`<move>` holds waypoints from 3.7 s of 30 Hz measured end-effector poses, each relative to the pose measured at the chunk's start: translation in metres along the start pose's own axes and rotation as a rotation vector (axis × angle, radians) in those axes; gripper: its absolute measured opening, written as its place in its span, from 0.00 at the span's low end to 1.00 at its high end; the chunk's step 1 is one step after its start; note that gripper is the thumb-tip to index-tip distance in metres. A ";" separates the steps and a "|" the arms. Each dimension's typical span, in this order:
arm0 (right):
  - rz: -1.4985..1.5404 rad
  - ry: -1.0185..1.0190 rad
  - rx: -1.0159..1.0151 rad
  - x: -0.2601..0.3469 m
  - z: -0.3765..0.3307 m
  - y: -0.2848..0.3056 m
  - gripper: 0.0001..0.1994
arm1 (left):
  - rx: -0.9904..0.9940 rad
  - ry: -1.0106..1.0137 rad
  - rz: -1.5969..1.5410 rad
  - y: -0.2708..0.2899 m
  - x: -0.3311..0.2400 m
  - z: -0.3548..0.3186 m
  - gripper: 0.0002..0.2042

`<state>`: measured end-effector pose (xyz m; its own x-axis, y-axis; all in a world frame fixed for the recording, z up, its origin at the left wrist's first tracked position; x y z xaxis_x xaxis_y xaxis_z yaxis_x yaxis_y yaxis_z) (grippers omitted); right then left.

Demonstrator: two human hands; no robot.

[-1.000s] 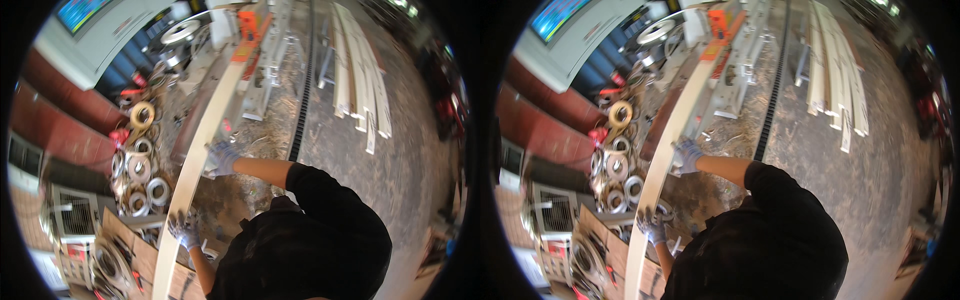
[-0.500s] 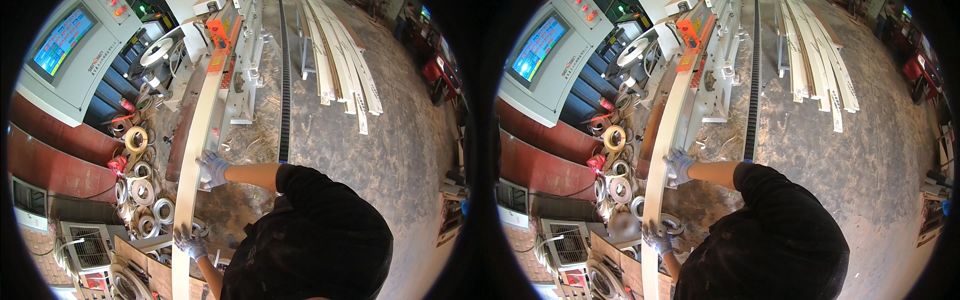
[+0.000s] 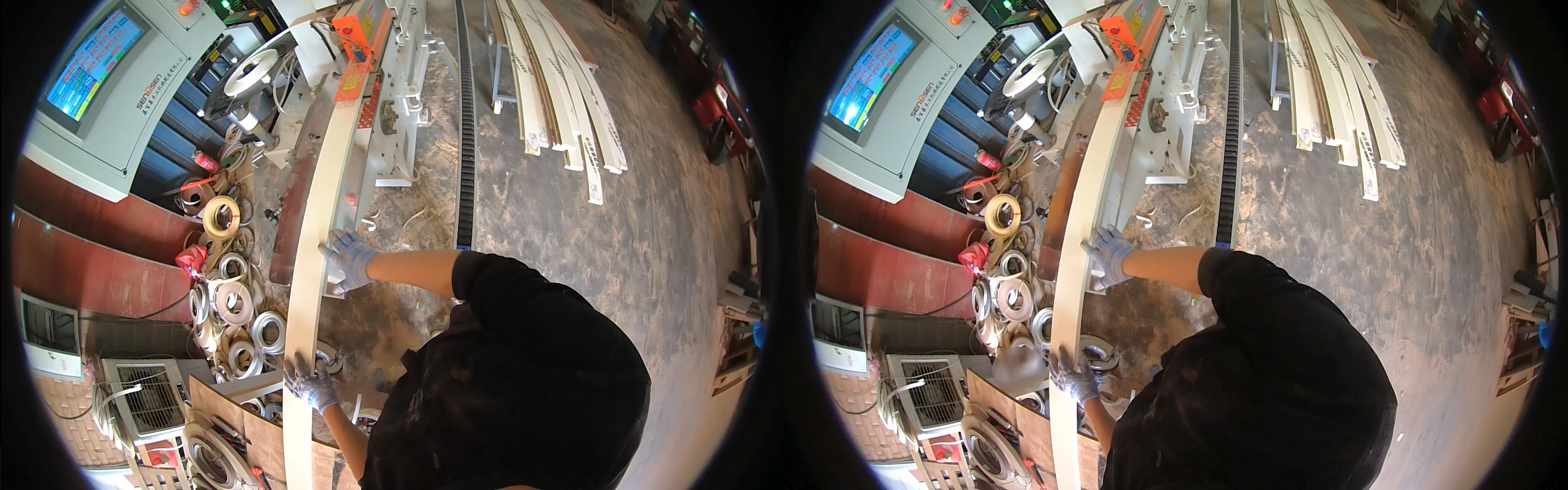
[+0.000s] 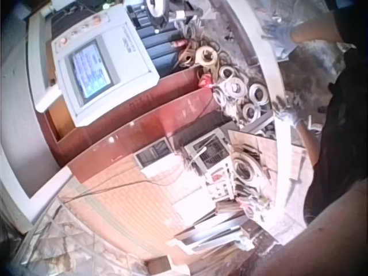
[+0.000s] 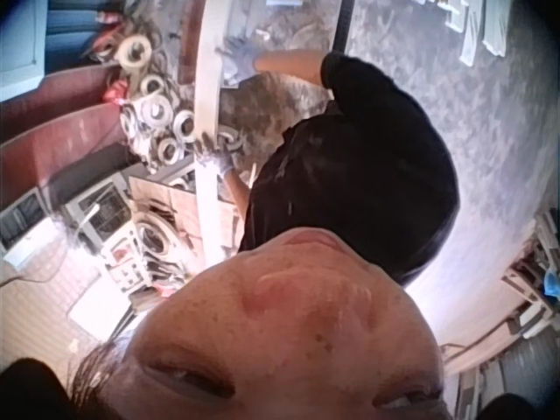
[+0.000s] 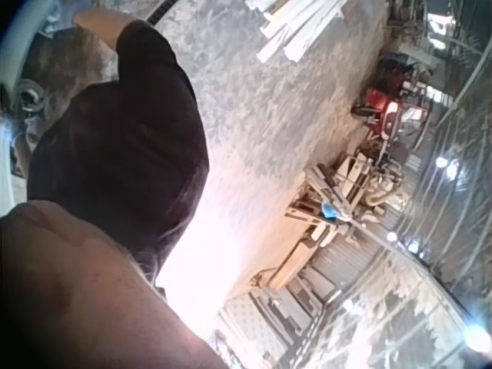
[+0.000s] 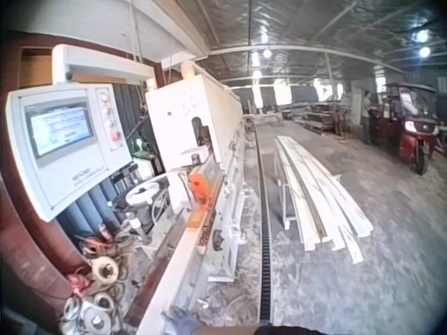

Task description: The person repeatedly picks up long wooden planks and feeds them through a planer machine. After each pass, the person retrieves the plank and places it on a stack nearby. The cycle continues with multiple planks throughout the clip.

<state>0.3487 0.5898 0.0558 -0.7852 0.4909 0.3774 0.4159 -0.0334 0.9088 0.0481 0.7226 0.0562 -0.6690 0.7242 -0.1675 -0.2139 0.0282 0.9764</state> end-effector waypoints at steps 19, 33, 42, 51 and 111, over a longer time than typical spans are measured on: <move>-0.041 -0.003 -0.079 0.002 -0.003 0.005 0.55 | 0.013 -0.106 -0.017 0.003 -0.028 0.016 0.25; -0.012 0.008 -0.010 0.002 -0.006 0.006 0.55 | 0.063 -0.112 0.069 0.000 -0.038 0.027 0.25; 0.042 -0.036 0.026 -0.003 -0.010 0.004 0.51 | 0.090 -0.113 0.095 -0.011 -0.063 0.045 0.26; 0.887 0.157 0.114 0.009 -0.140 -0.034 0.38 | 0.175 -0.072 0.189 -0.017 -0.091 0.066 0.26; 0.603 -1.529 -0.547 -0.705 -0.414 0.016 0.44 | -0.102 0.185 0.075 -0.070 -0.252 0.183 0.23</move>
<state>0.7190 -0.1170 -0.1216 0.6539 0.6032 0.4566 0.0186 -0.6162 0.7874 0.3621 0.6639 0.0546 -0.8026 0.5830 -0.1263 -0.2234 -0.0975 0.9698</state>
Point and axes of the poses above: each hand's wrist, its own z-axis towards the middle knuckle, its own y-axis out of the back of the hand, x = y × z, the point moved 6 cm from there along z, towards the middle knuckle, and after that the axes turned 8 degrees about x, right-handed, at the moved point
